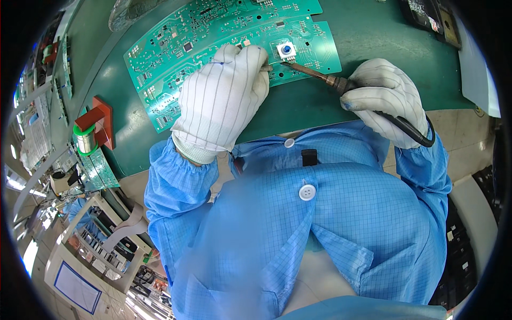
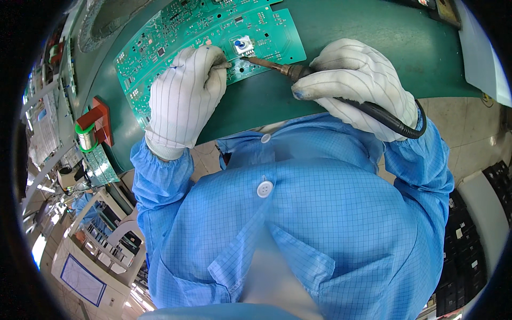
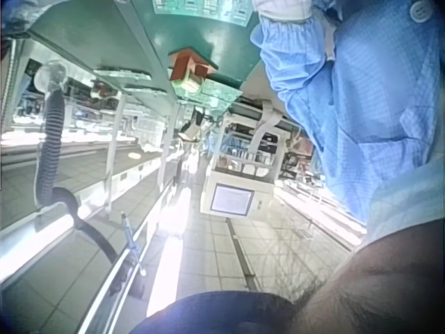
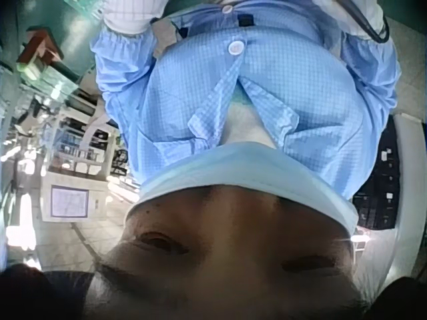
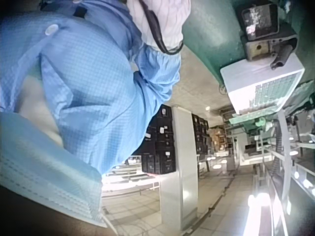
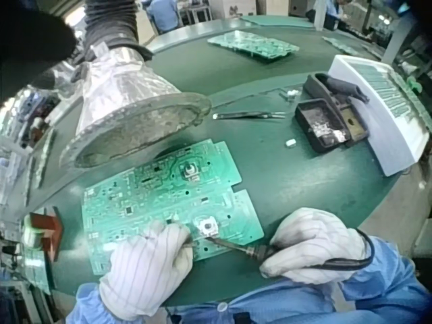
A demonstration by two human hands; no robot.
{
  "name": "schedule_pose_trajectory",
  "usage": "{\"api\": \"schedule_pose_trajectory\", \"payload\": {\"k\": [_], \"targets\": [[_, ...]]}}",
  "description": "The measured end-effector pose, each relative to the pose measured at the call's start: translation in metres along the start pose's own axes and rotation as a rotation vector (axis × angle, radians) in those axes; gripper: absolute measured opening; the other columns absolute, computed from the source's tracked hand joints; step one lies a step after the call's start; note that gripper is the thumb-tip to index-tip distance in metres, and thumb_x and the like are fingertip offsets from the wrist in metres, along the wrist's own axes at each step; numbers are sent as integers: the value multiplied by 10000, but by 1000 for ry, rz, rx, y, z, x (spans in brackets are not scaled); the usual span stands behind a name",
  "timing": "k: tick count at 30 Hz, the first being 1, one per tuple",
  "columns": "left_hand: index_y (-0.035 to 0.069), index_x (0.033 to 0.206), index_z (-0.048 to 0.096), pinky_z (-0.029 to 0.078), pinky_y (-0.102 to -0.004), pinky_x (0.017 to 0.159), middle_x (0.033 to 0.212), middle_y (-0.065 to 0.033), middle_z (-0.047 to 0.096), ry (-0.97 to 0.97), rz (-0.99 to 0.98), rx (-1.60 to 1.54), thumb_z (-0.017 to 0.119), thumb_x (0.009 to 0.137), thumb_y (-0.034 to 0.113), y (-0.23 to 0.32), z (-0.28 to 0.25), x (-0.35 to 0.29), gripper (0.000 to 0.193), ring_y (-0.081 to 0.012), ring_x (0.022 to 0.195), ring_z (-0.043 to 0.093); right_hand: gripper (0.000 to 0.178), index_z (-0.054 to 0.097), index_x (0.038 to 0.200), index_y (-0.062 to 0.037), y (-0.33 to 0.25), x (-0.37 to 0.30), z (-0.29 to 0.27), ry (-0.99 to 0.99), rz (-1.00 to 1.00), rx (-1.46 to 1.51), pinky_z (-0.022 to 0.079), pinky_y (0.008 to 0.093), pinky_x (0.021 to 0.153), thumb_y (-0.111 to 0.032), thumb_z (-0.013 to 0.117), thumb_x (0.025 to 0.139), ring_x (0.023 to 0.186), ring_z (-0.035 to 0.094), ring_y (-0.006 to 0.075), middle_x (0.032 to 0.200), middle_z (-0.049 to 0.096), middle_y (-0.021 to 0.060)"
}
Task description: Soldering electronic components onto a printed circuit board at a manual assembly station.
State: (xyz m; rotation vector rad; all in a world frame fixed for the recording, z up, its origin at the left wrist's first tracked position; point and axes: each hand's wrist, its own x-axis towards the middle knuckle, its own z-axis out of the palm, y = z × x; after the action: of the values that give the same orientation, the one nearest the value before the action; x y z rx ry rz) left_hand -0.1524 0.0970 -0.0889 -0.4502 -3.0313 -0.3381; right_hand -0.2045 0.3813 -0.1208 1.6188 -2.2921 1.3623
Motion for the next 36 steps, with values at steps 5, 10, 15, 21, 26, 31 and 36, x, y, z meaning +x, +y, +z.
{"api": "schedule_pose_trajectory", "payload": {"k": [5, 10, 15, 21, 26, 31, 36], "targets": [[86, 938, 615, 540, -393, 614, 840, -118, 663, 18, -17, -34, 661, 858, 84, -2, 0, -1, 92, -313, 707, 662, 290, 731, 1062, -128, -2, 3, -2, 8, -6, 43, 536, 375, 792, -87, 750, 775, 878, 656, 259, 953, 717, 47], [81, 932, 613, 534, -394, 608, 830, -122, 659, 6, -15, -55, 659, 847, 66, -1, 0, 1, 98, -322, 696, 657, 228, 694, 1001, -48, -1, -2, -6, 45, 1, 8, 523, 425, 753, -107, 748, 788, 815, 632, 306, 917, 682, 108], [88, 894, 584, 531, -383, 558, 785, -121, 629, 70, 23, -36, 653, 836, 96, -4, 3, 1, 91, -299, 646, 649, 220, 719, 995, -72, -3, 4, -6, 23, -4, 21, 530, 401, 762, -106, 744, 780, 831, 644, 294, 915, 692, 90], [91, 866, 559, 533, -381, 520, 752, -123, 612, 88, 63, -33, 652, 837, 141, -5, 3, 3, 110, -281, 605, 646, 226, 755, 977, -104, -6, 1, -5, 61, 62, 19, 536, 382, 770, -97, 748, 751, 852, 659, 283, 912, 704, 78], [88, 867, 562, 536, -384, 529, 758, -129, 619, 81, 47, -31, 657, 839, 154, -6, 4, 2, 119, -288, 611, 648, 235, 759, 978, -106, -5, 1, -4, 57, 73, 24, 535, 387, 766, -99, 751, 744, 852, 659, 284, 909, 702, 84], [85, 868, 561, 535, -383, 529, 763, -132, 619, 81, 42, -21, 655, 839, 159, -6, 5, 4, 123, -291, 615, 649, 233, 742, 992, -98, -2, 3, -5, 65, 44, 27, 534, 388, 758, -91, 749, 759, 838, 659, 288, 904, 706, 74], [82, 866, 562, 534, -384, 530, 757, -131, 619, 92, 48, -29, 652, 833, 150, -5, 6, 7, 117, -294, 610, 647, 222, 686, 992, -41, 1, -2, -16, 123, 22, 145, 510, 413, 723, -32, 706, 771, 806, 630, 306, 898, 658, 127]]}}
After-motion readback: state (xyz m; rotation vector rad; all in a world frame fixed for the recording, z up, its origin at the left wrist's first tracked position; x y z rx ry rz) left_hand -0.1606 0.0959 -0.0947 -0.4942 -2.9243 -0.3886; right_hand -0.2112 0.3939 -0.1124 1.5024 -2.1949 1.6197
